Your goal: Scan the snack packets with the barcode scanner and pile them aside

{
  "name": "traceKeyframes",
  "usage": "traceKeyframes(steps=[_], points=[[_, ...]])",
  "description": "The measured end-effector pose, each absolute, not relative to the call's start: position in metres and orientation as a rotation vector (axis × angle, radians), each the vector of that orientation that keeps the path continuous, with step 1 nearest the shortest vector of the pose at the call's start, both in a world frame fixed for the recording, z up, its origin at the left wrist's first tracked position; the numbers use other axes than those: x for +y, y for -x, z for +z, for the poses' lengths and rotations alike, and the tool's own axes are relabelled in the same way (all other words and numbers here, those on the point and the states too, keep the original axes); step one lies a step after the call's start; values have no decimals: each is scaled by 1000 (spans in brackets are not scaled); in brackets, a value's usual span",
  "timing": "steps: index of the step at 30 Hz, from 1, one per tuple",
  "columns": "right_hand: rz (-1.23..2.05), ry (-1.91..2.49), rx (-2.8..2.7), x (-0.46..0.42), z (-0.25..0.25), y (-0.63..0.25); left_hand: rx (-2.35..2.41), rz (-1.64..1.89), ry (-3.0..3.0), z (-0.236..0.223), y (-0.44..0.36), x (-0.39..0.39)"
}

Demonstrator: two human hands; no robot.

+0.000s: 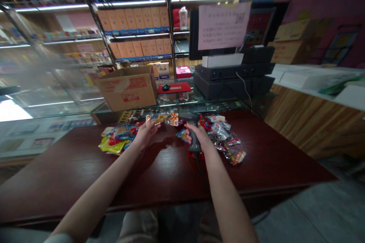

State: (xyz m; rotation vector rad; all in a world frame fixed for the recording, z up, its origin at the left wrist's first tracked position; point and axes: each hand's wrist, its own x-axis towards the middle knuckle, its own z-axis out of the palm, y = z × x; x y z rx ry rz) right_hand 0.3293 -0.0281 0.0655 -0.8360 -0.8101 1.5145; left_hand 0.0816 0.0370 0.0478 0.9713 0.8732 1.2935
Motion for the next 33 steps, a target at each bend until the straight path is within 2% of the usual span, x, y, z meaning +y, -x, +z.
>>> traceKeyframes(steps=[17, 25, 33], points=[[1605, 857, -928, -28, 59, -320, 852, 1376, -1196, 26, -66, 31], [1619, 855, -895, -28, 57, -320, 1328, 1359, -2450, 32, -47, 19], [1632, 843, -898, -30, 60, -316, 1204, 1263, -2808, 35, -39, 20]])
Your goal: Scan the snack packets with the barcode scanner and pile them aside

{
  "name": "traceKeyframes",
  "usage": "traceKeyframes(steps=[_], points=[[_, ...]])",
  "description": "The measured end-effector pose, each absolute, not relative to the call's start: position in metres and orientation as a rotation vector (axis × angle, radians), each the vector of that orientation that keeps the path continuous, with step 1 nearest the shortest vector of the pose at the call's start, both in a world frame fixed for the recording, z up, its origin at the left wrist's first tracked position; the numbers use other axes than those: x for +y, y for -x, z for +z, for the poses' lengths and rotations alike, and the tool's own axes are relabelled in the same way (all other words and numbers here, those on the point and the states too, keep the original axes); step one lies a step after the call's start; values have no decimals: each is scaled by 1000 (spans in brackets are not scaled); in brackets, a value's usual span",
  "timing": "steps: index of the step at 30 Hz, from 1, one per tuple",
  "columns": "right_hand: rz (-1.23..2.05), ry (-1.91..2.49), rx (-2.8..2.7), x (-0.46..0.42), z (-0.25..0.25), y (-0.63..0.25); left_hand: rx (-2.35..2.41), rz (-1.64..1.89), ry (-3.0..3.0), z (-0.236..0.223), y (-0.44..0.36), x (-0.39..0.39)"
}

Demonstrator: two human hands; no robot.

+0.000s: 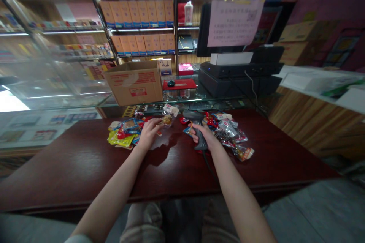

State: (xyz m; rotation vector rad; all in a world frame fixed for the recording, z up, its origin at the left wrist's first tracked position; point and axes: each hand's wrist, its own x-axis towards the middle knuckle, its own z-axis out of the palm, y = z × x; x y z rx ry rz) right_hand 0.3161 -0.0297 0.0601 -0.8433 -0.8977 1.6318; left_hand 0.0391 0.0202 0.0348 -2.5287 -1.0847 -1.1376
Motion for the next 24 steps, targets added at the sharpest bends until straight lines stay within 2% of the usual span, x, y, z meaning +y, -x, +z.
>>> traceKeyframes(steps=[16, 19, 24], points=[[1655, 844, -871, -31, 62, -315, -792, -961, 2675, 37, -44, 17], [1640, 818, -859, -32, 65, -317, -945, -984, 2606, 44, -39, 15], [1617, 796, -825, -31, 66, -322, -1568, -1099, 2116, 58, -10, 20]])
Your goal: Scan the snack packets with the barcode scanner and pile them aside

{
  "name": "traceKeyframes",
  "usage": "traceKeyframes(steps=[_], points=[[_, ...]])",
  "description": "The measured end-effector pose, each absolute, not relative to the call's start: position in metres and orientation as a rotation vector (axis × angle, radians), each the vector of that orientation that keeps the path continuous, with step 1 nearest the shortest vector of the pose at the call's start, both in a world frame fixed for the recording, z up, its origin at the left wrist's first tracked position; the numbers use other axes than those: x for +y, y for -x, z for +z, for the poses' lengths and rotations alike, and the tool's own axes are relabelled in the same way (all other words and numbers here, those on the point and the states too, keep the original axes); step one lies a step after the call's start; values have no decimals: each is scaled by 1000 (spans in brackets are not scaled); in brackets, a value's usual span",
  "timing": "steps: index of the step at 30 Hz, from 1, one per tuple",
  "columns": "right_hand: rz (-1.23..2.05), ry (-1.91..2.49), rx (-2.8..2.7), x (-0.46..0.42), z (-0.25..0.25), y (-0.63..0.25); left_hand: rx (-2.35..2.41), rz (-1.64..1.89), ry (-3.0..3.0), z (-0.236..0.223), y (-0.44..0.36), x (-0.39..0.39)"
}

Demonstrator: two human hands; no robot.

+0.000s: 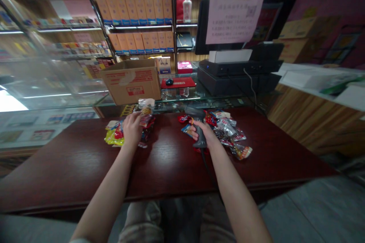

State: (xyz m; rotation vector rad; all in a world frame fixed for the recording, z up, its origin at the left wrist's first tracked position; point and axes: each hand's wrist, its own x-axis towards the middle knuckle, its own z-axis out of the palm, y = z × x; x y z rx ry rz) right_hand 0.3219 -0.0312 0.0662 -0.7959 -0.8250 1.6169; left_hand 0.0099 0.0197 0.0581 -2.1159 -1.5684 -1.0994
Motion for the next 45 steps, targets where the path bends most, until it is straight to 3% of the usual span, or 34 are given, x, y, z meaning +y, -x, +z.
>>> traceKeyframes(steps=[5, 13, 22, 29, 38, 45], points=[[1602, 767, -814, -31, 65, -324, -2041, -873, 1803, 65, 7, 21], [1464, 771, -732, -33, 77, -345, -1957, -729, 1840, 68, -7, 11], [1200, 924, -556, -32, 80, -364, -1496, -690, 2476, 62, -97, 18], [1237, 944, -612, -26, 70, -361, -1772, -551, 2773, 43, -170, 76], [1268, 924, -634, -28, 70, -360, -2123, -180, 2577, 37, -202, 96], [1301, 946, -662, -26, 69, -359, -2089, -620, 2580, 43, -152, 76]])
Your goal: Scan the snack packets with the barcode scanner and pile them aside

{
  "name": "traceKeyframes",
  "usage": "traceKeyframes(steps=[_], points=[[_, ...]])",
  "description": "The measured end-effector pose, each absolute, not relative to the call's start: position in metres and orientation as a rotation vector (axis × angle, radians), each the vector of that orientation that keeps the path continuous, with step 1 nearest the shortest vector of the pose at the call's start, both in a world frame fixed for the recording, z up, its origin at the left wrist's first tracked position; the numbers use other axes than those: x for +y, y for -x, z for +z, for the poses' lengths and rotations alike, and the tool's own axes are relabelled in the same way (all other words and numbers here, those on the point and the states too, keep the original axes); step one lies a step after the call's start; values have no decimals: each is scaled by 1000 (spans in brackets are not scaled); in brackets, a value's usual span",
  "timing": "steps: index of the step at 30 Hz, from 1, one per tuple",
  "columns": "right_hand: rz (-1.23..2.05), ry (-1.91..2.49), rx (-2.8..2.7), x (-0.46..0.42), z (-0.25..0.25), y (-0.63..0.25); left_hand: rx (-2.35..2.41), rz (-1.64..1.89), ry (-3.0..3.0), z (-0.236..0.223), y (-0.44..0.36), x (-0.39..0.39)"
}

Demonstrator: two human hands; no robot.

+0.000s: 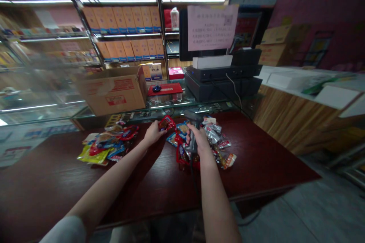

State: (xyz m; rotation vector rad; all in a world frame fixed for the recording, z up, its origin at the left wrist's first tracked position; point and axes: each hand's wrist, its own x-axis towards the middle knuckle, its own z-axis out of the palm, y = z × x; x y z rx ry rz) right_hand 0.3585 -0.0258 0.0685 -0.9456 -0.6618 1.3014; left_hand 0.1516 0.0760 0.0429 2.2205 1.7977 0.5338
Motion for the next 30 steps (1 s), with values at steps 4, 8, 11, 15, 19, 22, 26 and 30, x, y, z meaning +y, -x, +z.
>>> traceKeyframes(steps=[4, 8, 11, 15, 19, 22, 26, 30], points=[[1411, 930, -719, -30, 71, -348, 1732, 749, -2110, 50, -114, 54], [1494, 882, -837, -37, 74, -331, 1712, 905, -2010, 51, -92, 31], [1558, 884, -941, -40, 73, -320, 1761, 995, -1958, 47, -89, 21], [1611, 886, -1007, -40, 70, -315, 1789, 985, -1955, 40, -94, 16], [1637, 886, -1001, -39, 65, -313, 1777, 892, -2020, 38, -95, 13], [1650, 884, -1004, -38, 62, -311, 1782, 881, -2047, 38, -95, 9], [1643, 893, -993, -37, 58, -309, 1762, 919, -2062, 40, -95, 7], [1633, 917, -976, -36, 59, -310, 1759, 894, -2075, 39, -94, 8]])
